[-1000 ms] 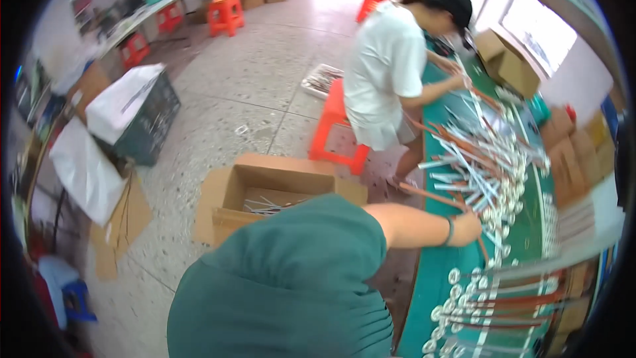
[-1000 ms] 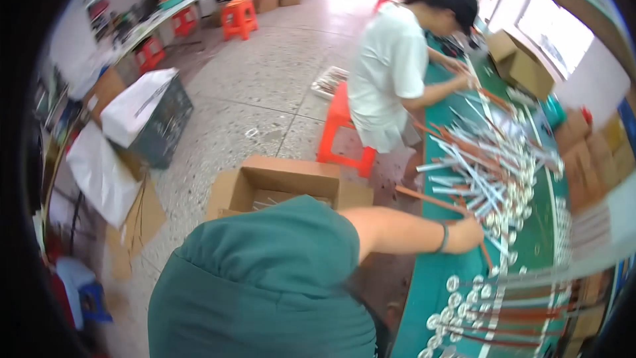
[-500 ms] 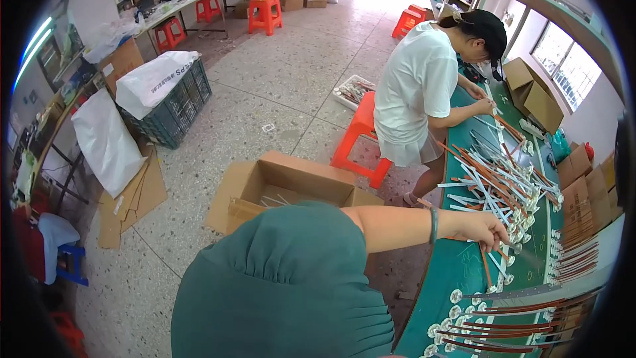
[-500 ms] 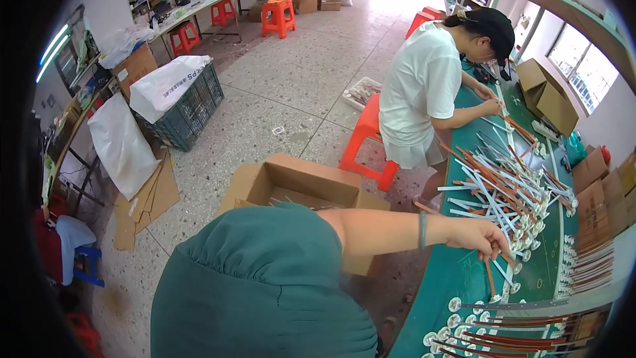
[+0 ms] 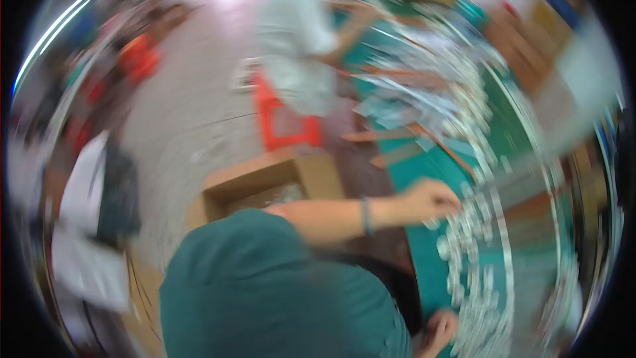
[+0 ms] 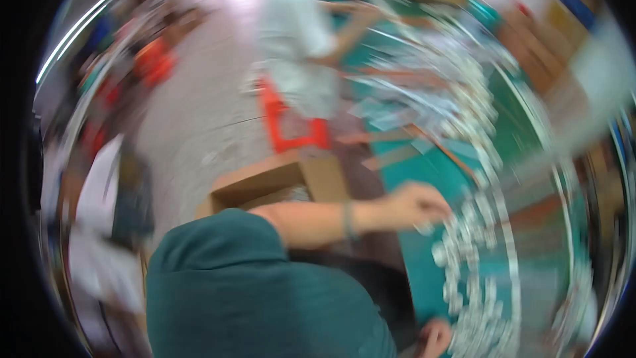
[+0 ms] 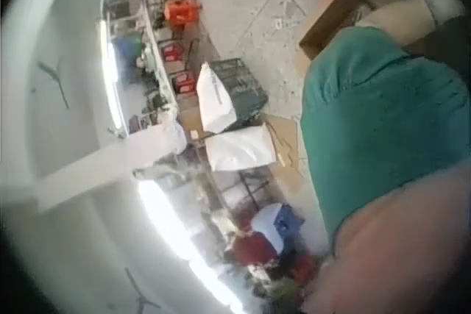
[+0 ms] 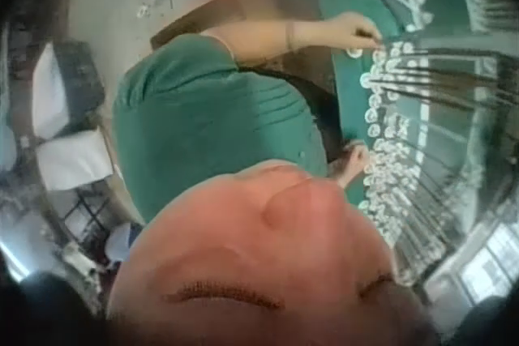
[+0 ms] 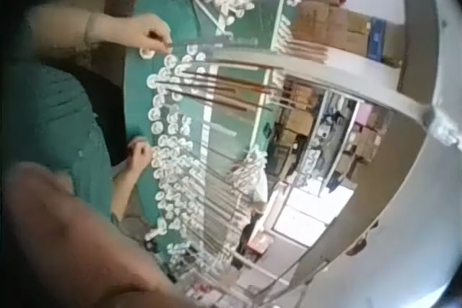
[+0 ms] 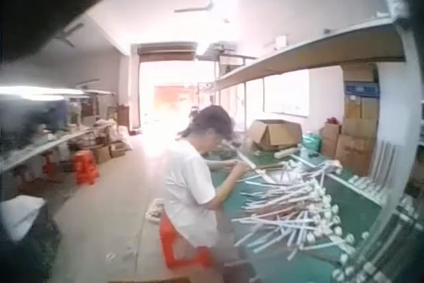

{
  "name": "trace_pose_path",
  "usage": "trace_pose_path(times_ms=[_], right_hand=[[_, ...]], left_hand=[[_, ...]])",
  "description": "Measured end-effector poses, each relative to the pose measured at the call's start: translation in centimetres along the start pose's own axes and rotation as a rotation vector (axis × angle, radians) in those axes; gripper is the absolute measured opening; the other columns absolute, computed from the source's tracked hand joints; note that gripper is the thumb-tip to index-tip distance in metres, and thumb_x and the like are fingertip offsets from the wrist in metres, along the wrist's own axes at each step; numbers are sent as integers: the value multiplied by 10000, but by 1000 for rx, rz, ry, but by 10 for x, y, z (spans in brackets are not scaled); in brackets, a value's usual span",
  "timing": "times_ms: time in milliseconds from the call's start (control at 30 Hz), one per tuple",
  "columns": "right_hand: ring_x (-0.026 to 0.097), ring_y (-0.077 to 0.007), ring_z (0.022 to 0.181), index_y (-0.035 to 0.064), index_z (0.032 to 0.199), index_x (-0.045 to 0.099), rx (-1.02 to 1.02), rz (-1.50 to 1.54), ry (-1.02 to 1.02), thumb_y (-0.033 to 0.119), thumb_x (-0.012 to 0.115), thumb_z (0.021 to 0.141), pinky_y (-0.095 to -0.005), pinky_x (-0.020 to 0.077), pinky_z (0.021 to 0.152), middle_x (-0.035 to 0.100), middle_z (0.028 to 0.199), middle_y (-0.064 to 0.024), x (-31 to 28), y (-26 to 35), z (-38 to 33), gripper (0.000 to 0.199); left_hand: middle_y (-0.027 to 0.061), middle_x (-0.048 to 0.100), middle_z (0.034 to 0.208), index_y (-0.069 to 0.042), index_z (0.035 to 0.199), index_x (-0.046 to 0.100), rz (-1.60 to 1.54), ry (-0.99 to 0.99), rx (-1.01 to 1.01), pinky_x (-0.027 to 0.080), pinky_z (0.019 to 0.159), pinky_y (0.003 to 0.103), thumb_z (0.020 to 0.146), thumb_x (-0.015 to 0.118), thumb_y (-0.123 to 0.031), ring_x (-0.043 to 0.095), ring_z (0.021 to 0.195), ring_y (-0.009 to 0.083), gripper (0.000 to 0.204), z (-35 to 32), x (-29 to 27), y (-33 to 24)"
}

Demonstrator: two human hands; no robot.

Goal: Assembling small items by gluing rods and strips to circular bases using a hot glue gun at a factory workstation.

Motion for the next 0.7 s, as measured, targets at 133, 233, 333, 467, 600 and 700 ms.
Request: trace_pose_path(times_ms=[133,233,333,467,600,700], right_hand=[[587,-179,684,16,777,580,-79,-153,161,107,726,783,-295,478,620,597,759,-95,12,41,-18,171],[606,-182,763,16,819,601,-45,-251,-84,123,741,777,-304,489,688,628,823,-87,-35,62,-74,180],[556,-102,724,38,846,584,16,-333,-653,28,653,836,-230,441,655,591,789,-25,-91,79,-147,71],[538,-74,684,48,856,586,89,-363,-1190,130,707,858,-218,426,631,567,744,13,-164,63,-212,147],[579,-131,766,8,974,623,246,-1180,-1408,187,753,826,-281,462,672,632,894,-38,-241,56,-257,266],[620,-191,891,-13,1047,620,424,-1316,-1377,245,805,757,-338,491,756,658,1032,-109,-309,42,-299,431]], left_hand=[[81,611,798,-90,943,751,326,190,98,475,729,349,795,707,-93,589,831,242,154,-5,7,3],[90,632,822,-15,937,717,291,307,40,495,699,297,802,667,51,623,772,202,158,-9,29,15],[120,682,890,29,921,691,233,310,91,504,704,274,807,664,94,643,784,185,134,-15,36,6],[74,671,873,35,942,681,205,326,41,478,668,235,849,671,50,604,734,114,94,-18,51,15],[39,657,878,31,971,675,197,329,-28,465,653,214,880,665,17,584,721,79,93,-26,51,24],[47,665,881,22,953,675,204,330,-37,483,670,223,873,674,3,608,736,92,82,-25,54,25]])
Point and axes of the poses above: each hand's wrist, its own z-axis towards the middle knuckle, its own x-axis out of the palm, y = z × x, the point moved 5 cm from there along z, towards the middle knuckle
